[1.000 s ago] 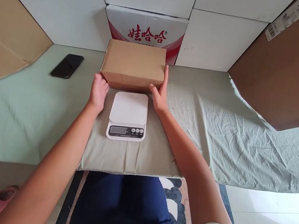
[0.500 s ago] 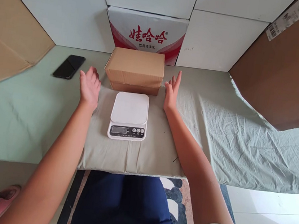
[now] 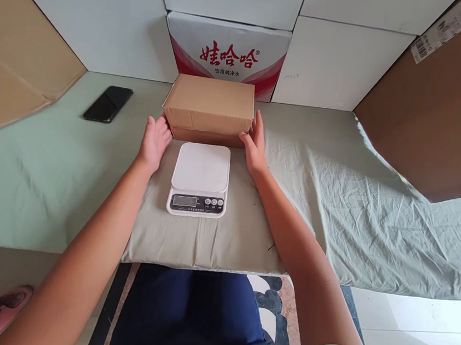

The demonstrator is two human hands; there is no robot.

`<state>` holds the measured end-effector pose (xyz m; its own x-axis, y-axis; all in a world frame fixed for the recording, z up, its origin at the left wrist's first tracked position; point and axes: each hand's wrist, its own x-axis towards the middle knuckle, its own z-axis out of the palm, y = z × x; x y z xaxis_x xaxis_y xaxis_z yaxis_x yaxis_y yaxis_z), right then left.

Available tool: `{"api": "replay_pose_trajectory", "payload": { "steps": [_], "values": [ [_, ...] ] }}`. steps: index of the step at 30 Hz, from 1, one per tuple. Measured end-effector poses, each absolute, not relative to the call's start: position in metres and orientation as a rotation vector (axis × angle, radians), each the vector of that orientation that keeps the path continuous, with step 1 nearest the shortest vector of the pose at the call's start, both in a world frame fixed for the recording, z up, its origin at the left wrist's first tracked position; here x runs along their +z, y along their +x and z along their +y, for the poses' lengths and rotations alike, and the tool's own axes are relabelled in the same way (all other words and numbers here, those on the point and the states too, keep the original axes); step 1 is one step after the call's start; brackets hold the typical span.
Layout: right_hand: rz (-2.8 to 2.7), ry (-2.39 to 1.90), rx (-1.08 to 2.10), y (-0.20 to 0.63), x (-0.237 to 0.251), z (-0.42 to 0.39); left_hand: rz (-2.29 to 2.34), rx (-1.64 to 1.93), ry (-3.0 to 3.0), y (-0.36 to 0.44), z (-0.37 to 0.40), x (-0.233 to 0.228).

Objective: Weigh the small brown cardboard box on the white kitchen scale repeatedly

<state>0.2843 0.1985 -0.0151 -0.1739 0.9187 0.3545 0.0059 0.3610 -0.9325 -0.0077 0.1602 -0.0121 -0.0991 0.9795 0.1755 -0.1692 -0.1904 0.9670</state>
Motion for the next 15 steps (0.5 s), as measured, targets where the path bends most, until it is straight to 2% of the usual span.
{"api": "replay_pose_trajectory", "payload": {
  "steps": [10,15],
  "values": [
    [-1.579,-0.893,0.954,0.276,0.001,0.186,1.05,1.495,1.154,-0.005,0.162,-0.017],
    [-1.627,-0.849,0.873,0.276,0.009,0.182,1.028,1.526,1.218,0.002,0.153,0.0]
  ]
}}
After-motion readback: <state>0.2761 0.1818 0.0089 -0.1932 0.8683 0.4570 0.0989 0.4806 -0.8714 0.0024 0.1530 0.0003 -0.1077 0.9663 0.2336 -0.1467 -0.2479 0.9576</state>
